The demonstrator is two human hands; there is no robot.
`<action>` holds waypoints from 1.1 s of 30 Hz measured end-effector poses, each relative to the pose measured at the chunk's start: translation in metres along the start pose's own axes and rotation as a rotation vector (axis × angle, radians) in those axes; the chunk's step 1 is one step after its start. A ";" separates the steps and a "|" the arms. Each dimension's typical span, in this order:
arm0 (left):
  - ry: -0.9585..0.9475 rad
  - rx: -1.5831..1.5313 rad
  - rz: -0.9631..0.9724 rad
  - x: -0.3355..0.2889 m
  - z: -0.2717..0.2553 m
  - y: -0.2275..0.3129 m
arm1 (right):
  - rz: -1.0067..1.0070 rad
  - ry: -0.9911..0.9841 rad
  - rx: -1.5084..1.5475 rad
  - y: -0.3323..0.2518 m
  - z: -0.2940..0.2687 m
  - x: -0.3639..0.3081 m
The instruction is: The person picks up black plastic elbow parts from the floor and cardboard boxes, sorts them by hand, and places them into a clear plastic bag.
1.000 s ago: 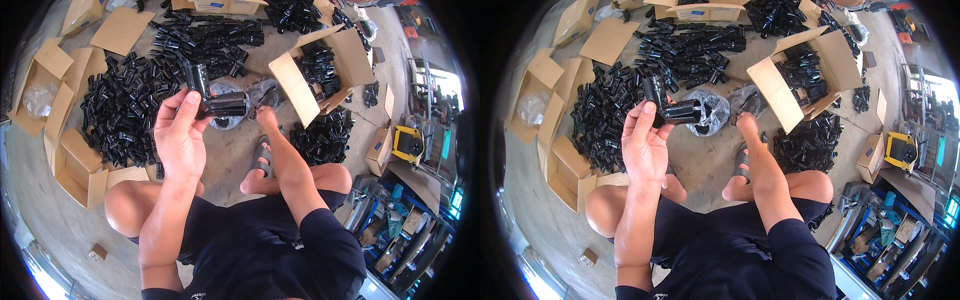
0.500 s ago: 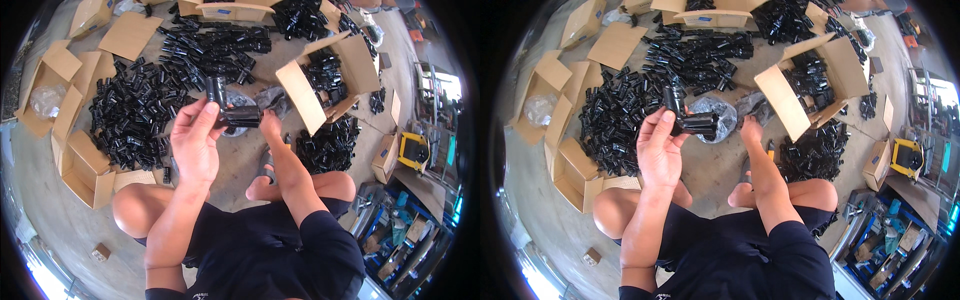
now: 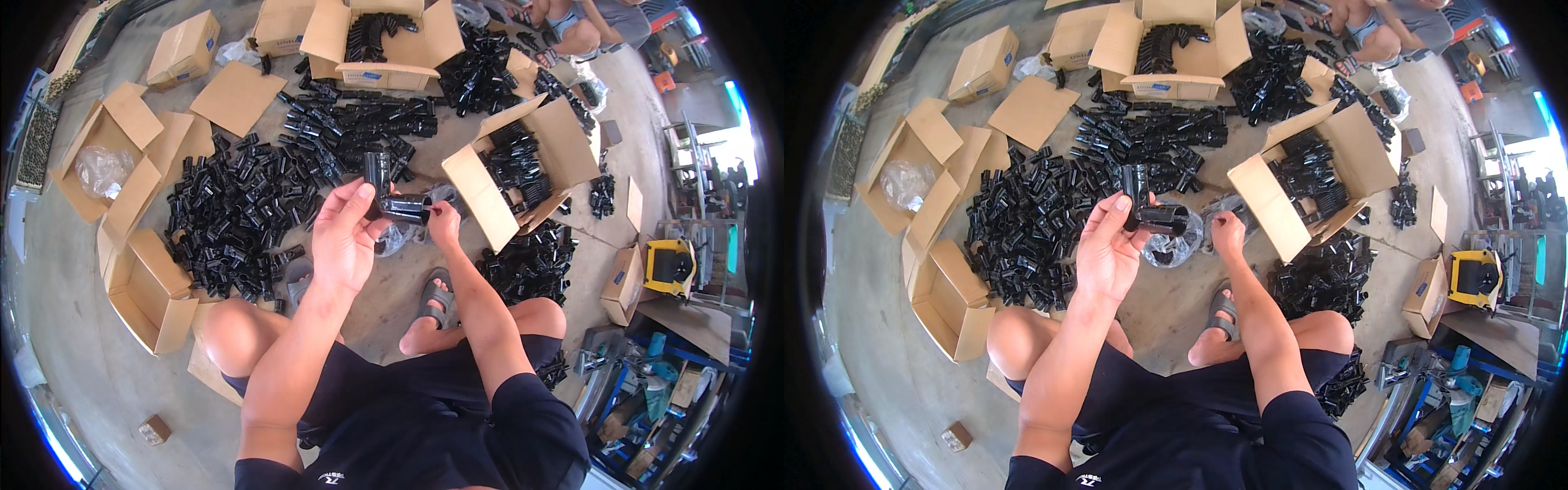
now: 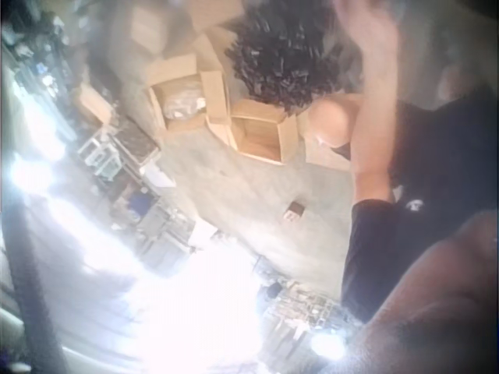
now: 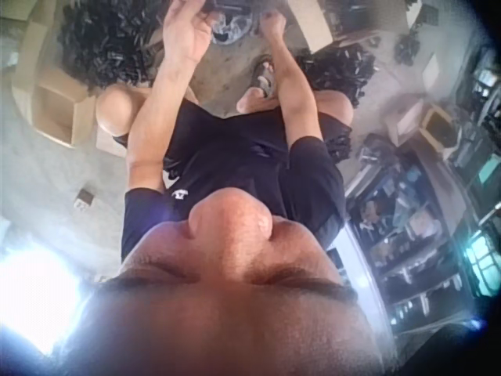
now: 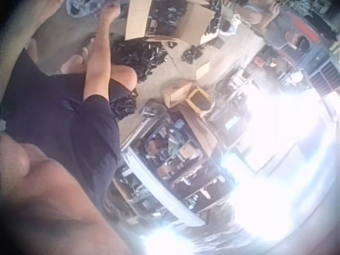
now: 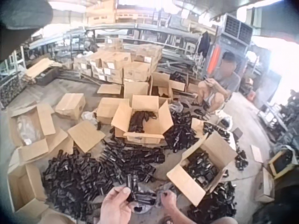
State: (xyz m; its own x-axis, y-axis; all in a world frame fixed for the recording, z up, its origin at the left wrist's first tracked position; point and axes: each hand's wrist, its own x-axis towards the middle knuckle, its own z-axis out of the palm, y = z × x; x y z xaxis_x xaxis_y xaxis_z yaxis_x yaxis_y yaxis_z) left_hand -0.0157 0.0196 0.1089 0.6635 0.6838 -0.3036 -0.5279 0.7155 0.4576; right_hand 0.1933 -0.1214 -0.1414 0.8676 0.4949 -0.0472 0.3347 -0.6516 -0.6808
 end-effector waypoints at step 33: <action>0.039 0.340 0.179 -0.008 0.006 -0.041 | 0.002 -0.423 0.847 -0.212 -0.175 -0.044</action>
State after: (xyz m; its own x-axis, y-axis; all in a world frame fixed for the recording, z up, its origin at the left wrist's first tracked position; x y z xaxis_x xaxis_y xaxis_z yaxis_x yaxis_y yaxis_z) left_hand 0.0038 -0.0165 0.0973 0.5522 0.8035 -0.2225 -0.4236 0.5003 0.7552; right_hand 0.1487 -0.1057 0.1330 0.6074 0.7696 -0.1972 -0.1889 -0.1012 -0.9768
